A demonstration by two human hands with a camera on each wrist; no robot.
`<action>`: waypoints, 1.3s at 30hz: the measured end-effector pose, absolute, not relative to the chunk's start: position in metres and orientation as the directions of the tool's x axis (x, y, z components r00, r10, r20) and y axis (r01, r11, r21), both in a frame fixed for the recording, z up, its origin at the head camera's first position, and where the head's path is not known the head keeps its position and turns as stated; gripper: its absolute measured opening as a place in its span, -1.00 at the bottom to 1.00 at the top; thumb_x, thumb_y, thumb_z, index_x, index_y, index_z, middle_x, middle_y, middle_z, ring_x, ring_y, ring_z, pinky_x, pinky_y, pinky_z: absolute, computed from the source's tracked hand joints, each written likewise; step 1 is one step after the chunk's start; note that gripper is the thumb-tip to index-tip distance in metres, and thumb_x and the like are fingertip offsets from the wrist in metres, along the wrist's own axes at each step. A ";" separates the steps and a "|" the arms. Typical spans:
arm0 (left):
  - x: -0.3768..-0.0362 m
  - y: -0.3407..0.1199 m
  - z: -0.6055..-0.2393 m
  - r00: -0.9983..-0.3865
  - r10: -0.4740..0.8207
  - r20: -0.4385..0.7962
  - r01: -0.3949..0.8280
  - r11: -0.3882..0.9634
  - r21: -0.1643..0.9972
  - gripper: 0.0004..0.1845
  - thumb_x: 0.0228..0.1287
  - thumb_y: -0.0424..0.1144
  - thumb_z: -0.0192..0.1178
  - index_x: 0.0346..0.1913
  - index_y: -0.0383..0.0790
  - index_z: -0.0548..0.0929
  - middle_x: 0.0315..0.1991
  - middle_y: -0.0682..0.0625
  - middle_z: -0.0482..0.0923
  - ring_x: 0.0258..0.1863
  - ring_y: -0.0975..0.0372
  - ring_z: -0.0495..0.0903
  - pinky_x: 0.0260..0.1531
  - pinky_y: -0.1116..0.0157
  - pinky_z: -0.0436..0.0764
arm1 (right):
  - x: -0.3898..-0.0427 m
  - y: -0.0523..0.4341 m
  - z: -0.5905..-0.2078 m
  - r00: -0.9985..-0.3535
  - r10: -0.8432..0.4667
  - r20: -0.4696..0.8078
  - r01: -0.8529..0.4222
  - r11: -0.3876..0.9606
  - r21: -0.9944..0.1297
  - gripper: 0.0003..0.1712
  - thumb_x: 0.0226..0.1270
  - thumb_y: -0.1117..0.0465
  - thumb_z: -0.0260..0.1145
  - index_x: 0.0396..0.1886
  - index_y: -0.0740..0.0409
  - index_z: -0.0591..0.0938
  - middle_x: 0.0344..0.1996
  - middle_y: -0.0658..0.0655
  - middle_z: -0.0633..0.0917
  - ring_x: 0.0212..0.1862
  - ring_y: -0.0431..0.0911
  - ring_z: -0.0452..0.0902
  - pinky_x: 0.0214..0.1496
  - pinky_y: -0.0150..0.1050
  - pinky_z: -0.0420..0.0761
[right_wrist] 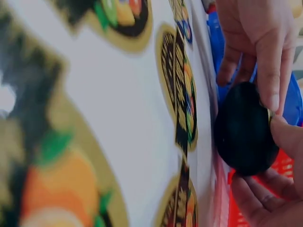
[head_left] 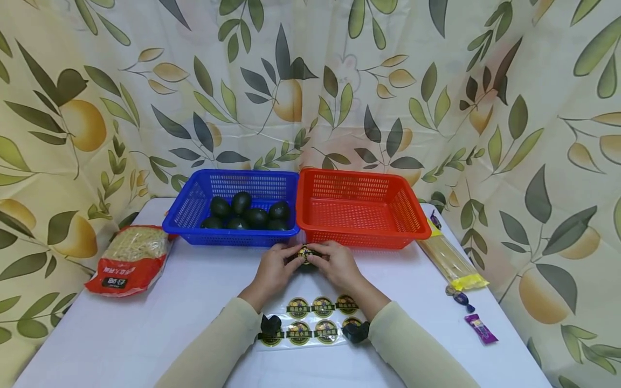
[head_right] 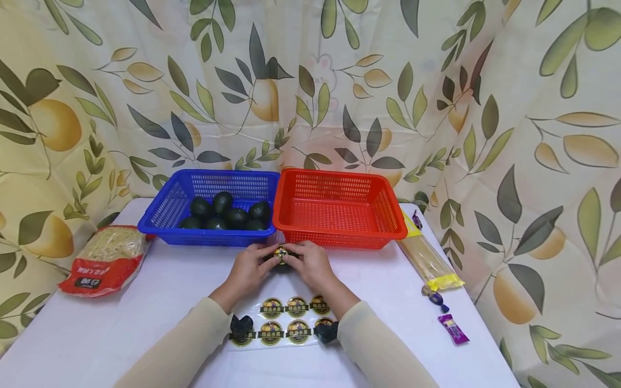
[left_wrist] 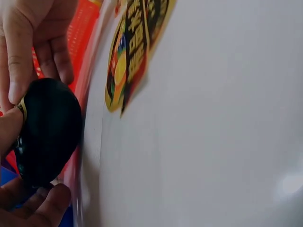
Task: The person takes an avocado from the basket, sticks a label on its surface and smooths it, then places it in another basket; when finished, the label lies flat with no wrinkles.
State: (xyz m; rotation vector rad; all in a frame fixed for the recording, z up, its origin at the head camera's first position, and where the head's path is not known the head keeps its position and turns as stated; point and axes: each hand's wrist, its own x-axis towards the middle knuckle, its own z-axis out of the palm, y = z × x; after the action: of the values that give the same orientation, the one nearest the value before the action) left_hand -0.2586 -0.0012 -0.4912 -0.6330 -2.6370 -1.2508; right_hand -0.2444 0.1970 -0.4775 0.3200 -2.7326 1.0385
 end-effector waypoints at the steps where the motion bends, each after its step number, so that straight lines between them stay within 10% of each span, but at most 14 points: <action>1: -0.260 -0.002 -0.491 -0.897 0.318 0.308 0.439 0.563 0.700 -0.58 0.41 -0.13 0.37 0.28 -0.09 0.69 0.22 -0.19 0.64 0.23 -0.05 0.61 0.23 -0.03 0.60 | -0.245 0.198 -0.477 -0.955 -0.141 0.261 -0.279 0.725 -0.630 -0.62 0.38 0.06 0.47 0.17 -0.11 0.77 0.07 0.17 0.74 0.03 0.04 0.69 0.04 -0.02 0.69; 27: -0.266 -0.004 -0.491 -0.955 0.234 0.182 0.270 0.430 0.861 -0.72 0.42 -0.18 0.36 0.11 -0.15 0.75 0.02 -0.05 0.76 -0.05 0.18 0.70 -0.01 0.16 0.71 | -0.263 0.206 -0.468 -0.948 -0.312 0.054 -0.278 0.738 -0.615 -0.30 0.18 0.00 0.62 0.31 -0.11 0.57 0.13 0.12 0.72 0.15 0.05 0.64 0.23 0.05 0.61; 33: -0.265 0.010 -0.482 -0.983 0.177 -0.053 -0.028 0.138 0.990 -0.66 0.52 -0.11 0.24 0.14 -0.29 0.72 -0.06 -0.09 0.75 -0.18 0.20 0.71 -0.13 0.23 0.74 | -0.248 0.234 -0.429 -0.912 -0.409 0.001 -0.297 0.660 -0.691 -0.35 0.16 -0.05 0.61 0.22 -0.12 0.58 0.02 0.03 0.71 0.01 -0.05 0.61 0.06 -0.10 0.65; 39: -0.265 0.039 -0.467 -0.932 0.262 -0.251 -0.324 -0.290 0.901 -0.63 0.58 -0.12 0.16 0.24 -0.30 0.61 0.07 -0.14 0.71 0.17 -0.02 0.64 0.30 0.04 0.58 | -0.263 0.266 -0.365 -0.915 -0.404 0.003 -0.283 0.635 -0.719 -0.36 0.19 0.00 0.59 0.25 -0.12 0.57 0.11 0.06 0.65 0.09 0.06 0.56 0.12 -0.07 0.65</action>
State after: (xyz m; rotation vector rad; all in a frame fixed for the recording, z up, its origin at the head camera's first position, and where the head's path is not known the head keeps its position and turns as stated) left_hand -0.2651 0.0393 -0.4669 0.0971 -2.0244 -2.8641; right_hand -0.2630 0.2664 -0.3648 0.6313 -2.9823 1.2656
